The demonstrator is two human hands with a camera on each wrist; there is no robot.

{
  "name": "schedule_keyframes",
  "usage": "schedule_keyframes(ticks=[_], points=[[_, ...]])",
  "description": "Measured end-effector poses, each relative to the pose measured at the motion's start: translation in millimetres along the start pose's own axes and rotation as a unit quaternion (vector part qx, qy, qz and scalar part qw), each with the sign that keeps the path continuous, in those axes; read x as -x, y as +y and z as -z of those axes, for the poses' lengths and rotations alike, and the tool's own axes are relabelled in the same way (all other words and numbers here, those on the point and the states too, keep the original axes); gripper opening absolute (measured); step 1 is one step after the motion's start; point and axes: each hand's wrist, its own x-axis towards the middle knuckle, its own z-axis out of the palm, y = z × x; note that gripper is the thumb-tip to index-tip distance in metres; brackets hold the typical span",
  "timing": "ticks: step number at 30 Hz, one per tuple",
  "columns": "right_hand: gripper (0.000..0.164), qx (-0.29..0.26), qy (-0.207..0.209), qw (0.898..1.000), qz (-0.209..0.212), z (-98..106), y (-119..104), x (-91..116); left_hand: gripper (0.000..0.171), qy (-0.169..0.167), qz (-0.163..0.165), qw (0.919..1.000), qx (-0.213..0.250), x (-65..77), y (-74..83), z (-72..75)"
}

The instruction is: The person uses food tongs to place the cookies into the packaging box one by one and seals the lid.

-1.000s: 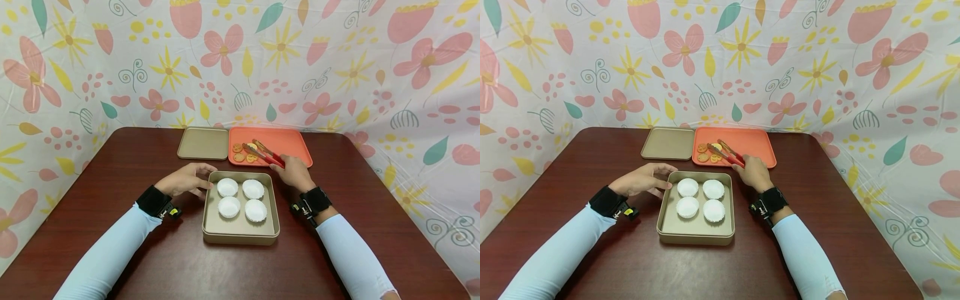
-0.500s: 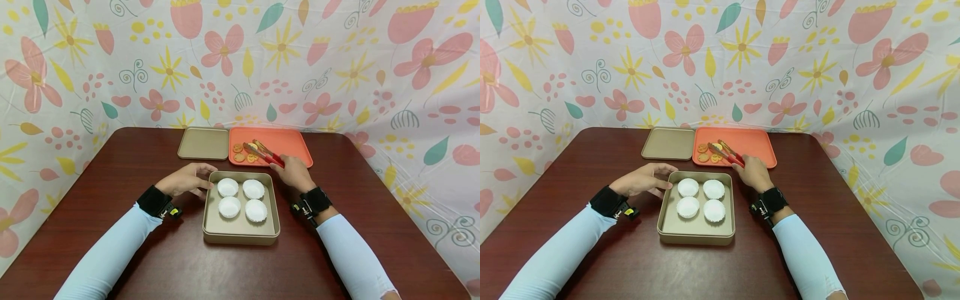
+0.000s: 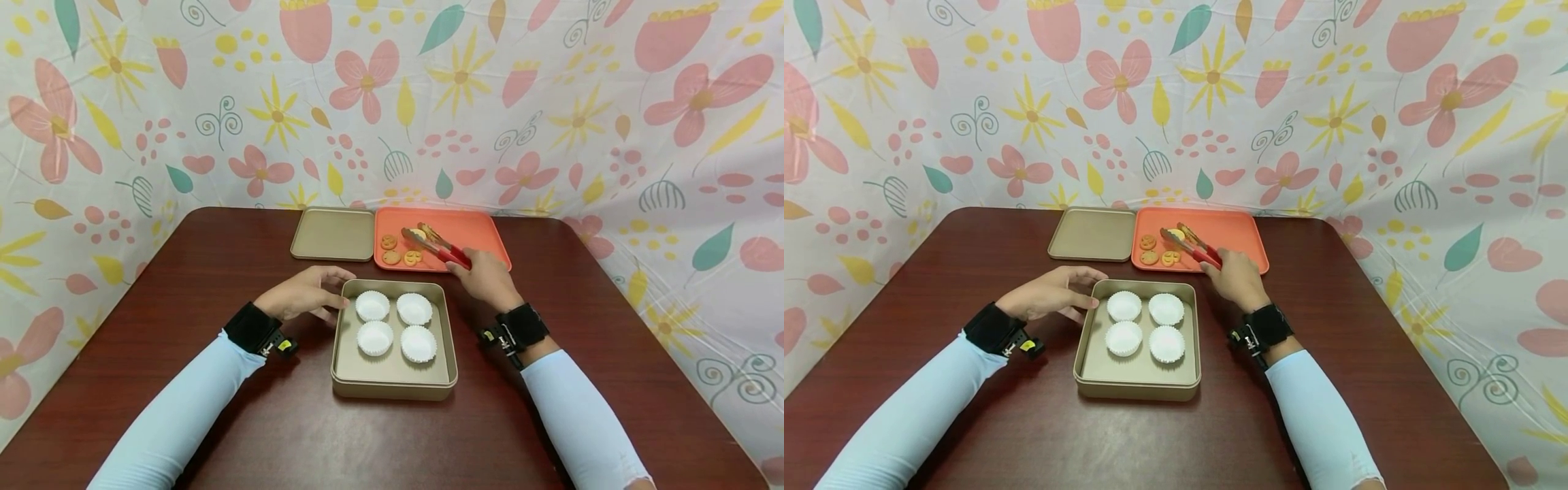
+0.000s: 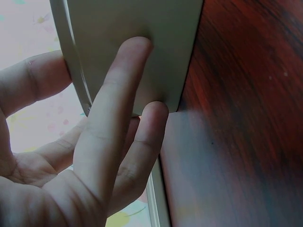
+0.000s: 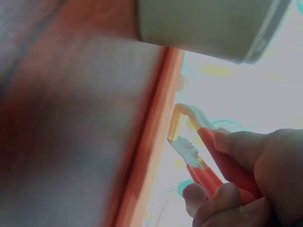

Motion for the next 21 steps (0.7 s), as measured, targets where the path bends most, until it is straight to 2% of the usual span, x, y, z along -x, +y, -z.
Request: schedule_keyframes(ticks=[13, 21], points=[[0.039, -0.023, 0.028, 0.999, -0.007, 44.3, -10.9, 9.0, 0.058, -0.001, 0.002, 1.0, -0.001, -0.3, -0.1, -0.4], [0.039, -0.014, 0.038, 0.999, 0.005, 67.1, -23.7, 15.4, 0.058, -0.003, 0.001, 1.0, 0.004, -0.9, 0.0, 0.4]])
